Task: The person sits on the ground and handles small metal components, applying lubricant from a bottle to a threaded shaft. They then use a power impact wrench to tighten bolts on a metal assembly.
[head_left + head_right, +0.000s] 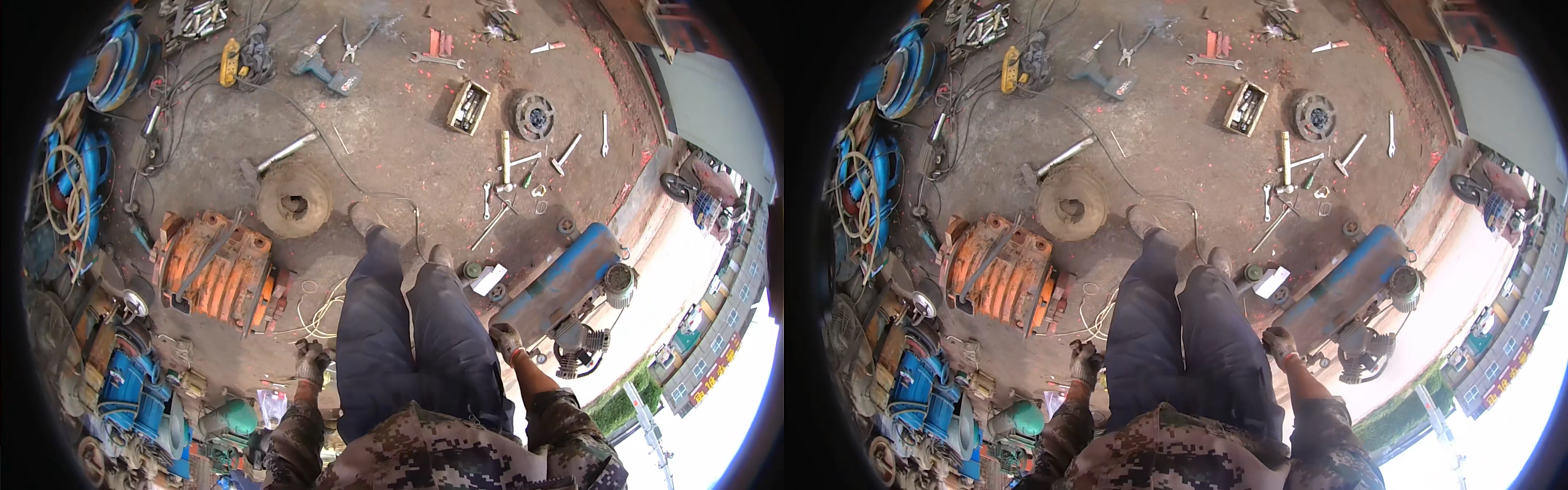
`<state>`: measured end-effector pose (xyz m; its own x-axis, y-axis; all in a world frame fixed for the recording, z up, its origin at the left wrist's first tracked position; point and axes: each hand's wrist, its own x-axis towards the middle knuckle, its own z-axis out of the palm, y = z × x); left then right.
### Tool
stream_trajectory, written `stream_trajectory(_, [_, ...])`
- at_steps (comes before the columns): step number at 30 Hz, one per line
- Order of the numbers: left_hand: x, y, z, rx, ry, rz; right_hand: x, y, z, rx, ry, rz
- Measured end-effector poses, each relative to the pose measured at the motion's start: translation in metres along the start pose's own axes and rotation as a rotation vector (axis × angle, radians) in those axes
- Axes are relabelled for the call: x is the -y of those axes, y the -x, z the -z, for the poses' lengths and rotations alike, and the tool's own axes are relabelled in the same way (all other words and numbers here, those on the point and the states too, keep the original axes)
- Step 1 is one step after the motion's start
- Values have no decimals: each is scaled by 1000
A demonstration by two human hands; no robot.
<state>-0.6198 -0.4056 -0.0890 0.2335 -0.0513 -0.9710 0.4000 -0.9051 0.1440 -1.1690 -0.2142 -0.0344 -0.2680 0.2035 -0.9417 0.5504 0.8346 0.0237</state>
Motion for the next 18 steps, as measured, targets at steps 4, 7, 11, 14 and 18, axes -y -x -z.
stream_trajectory(4, [-8, -1, -13, 76, 63, -44, 88, -21, -8, -113, 294, 149])
stream_trajectory(7, [-21, 18, -67, -28, 205, -176, 189, -70, -16, -104, 327, 276])
stream_trajectory(11, [-51, 36, -155, 57, 646, -232, 382, -130, -121, -96, 521, 479])
stream_trajectory(14, [-47, 34, -227, 147, 984, -262, 506, -165, -254, 130, 677, 637])
stream_trajectory(18, [-17, 35, -344, 258, 1238, -227, 599, -206, -434, 379, 886, 851])
